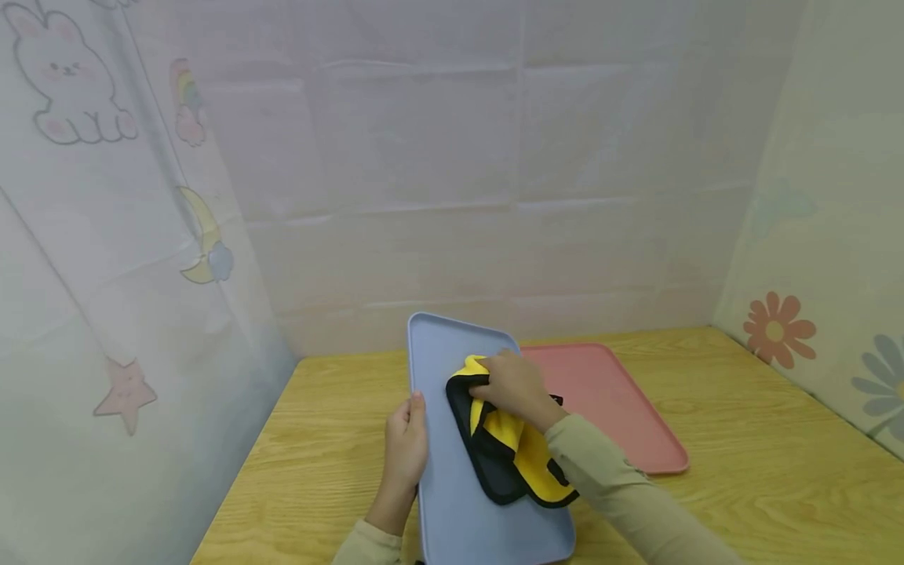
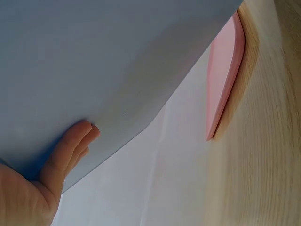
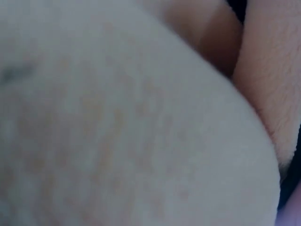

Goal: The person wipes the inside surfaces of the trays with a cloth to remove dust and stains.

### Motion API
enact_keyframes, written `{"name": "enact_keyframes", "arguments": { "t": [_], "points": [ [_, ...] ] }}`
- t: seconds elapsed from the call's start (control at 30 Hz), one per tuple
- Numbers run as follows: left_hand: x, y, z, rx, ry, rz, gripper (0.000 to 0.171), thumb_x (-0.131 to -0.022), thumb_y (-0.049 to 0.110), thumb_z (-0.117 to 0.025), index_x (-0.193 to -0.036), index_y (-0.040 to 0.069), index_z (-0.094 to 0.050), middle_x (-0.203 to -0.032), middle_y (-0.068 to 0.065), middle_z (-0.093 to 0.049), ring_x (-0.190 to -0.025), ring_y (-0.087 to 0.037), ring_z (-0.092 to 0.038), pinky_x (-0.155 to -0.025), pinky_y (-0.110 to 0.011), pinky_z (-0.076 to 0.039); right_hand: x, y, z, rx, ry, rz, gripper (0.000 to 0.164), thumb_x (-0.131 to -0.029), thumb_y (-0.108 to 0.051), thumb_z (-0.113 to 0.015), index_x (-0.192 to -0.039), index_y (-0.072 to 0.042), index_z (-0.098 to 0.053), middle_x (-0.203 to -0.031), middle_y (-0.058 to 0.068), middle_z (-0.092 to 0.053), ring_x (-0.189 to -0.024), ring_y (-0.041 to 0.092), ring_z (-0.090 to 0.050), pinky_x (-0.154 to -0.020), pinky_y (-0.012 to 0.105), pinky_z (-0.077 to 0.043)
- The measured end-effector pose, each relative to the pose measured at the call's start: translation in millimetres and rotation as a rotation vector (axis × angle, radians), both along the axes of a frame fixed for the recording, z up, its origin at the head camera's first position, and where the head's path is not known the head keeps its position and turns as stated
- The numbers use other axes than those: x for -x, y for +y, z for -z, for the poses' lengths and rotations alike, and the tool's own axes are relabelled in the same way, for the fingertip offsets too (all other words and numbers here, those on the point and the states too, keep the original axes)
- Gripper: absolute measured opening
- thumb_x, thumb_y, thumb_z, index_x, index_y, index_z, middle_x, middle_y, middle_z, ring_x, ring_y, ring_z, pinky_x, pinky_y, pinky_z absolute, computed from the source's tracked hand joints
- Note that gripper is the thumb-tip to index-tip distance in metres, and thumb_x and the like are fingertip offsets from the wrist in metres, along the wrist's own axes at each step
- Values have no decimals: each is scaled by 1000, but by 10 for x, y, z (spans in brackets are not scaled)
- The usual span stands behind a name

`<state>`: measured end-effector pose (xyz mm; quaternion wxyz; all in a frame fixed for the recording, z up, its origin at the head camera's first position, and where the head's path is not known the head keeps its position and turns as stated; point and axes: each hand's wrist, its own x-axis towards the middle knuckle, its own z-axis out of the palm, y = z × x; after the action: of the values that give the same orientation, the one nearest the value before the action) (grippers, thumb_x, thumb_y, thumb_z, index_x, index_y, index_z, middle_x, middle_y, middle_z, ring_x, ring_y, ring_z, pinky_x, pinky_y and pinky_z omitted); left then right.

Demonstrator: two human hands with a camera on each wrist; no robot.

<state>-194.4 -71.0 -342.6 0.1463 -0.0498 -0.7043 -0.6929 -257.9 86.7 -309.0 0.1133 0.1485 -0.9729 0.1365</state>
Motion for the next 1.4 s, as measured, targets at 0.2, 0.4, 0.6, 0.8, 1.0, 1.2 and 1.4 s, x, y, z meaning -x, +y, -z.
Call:
{"name": "enact_keyframes", "arguments": {
  "t": [0.2,0.4,0.6,0.8,1.0,1.2,1.4],
  "points": [
    [4,9,-5,12,-15,-9,36,-98,18,-36,-71,-1,-50,-56,0,-34,-52,-10,-35,-49,-22,-32,-76,-142,-66,70,51,-128,18,-74,-27,-71,-74,-13,-59,-61,0,-42,-58,14,-40,-50,25,-33],
    [7,14,61,-14,-13,56,43,-98,28,-34,-108,-7,-57,-92,-11,-59,-81,-13,-52,-71,-24,-44,-189,-282,-129,74,86,-190,18,-74,-27,-71,-80,-12,-63,-64,0,-41,-55,13,-39,-48,25,-33],
    [4,33,56,-1,-19,60,46,-98,33,-33,-104,-5,-59,-81,-7,-57,-74,-13,-52,-64,-25,-43,-237,-323,-155,109,96,-210,17,-75,-25,-70,-81,-11,-63,-66,1,-39,-52,13,-38,-46,23,-33],
    [10,47,64,-6,-15,59,43,-98,29,-34,-105,-6,-59,-85,-8,-58,-76,-13,-52,-66,-26,-43,-257,-346,-155,119,104,-213,18,-75,-25,-70,-81,-10,-64,-65,1,-38,-50,13,-37,-45,23,-32],
    [6,29,53,10,-25,49,49,-98,35,-33,-108,-6,-57,-87,-9,-58,-78,-14,-52,-68,-26,-43,-264,-350,-156,102,120,-194,21,-73,-26,-72,-86,-11,-65,-66,1,-38,-50,13,-38,-44,23,-33],
    [4,21,22,9,-56,21,49,-97,36,-34,-94,-6,-59,-69,-3,-48,-66,-12,-47,-59,-23,-40,-206,-274,-105,56,131,-163,23,-72,-26,-74,-89,-12,-66,-68,0,-40,-54,13,-39,-47,24,-35],
    [-4,10,0,16,-60,-12,41,-98,27,-33,-63,8,-38,-55,2,-31,-48,-9,-32,-46,-22,-29,-128,-111,-10,35,72,-94,21,-72,-26,-73,-84,-12,-63,-70,2,-40,-55,15,-40,-47,25,-35]
  ]
}}
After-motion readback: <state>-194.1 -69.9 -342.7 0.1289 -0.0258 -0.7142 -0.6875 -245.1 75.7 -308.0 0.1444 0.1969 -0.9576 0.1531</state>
